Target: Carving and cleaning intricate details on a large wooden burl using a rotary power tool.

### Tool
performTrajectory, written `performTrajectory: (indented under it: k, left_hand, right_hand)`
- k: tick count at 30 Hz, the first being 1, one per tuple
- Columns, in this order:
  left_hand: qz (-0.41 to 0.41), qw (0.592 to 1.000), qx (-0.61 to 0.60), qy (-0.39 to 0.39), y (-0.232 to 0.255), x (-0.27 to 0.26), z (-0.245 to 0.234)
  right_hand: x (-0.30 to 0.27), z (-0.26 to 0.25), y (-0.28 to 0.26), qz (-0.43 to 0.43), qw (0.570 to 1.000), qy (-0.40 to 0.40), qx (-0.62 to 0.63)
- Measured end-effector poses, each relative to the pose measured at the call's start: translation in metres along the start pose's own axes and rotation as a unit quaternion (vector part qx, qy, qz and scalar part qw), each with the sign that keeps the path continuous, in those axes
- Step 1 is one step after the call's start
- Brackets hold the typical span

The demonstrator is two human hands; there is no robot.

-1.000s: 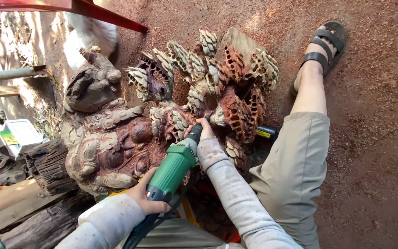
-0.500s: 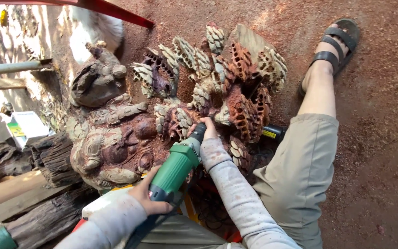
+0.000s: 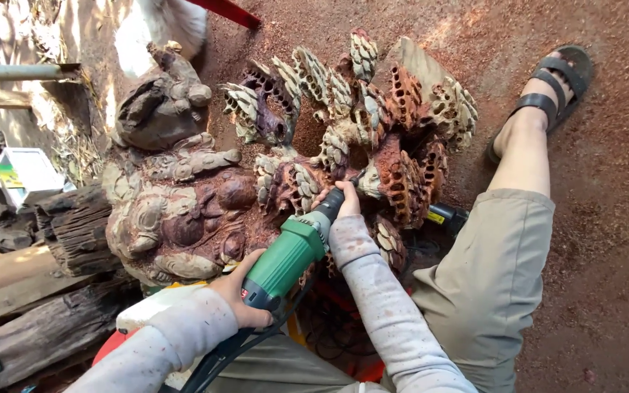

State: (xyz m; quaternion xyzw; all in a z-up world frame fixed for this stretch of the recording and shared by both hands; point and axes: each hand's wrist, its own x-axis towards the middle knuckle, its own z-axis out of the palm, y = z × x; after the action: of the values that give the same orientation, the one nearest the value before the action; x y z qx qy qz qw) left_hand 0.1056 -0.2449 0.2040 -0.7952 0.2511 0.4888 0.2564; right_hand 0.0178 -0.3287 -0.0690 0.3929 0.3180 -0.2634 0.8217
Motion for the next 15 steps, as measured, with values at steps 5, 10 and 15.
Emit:
performTrajectory:
  k: [5, 10, 15]
  left_hand:
    - [-0.017, 1.0, -0.005, 0.0, 0.001, -0.003, -0.003]
    - [-0.049, 0.998, 0.033, -0.007, 0.019, -0.012, -0.015]
    - [-0.002, 1.0, 0.024, -0.012, 0.018, -0.008, -0.016]
  right_hand:
    - [-0.003, 0.0, 0.005, -0.001, 1.0, 0.016, -0.013]
    - [-0.008, 0.01, 0.004, 0.014, 0.999, 0.03, 0.015]
    - [-0.004, 0.008, -0.004, -0.017, 0.999, 0.021, 0.017]
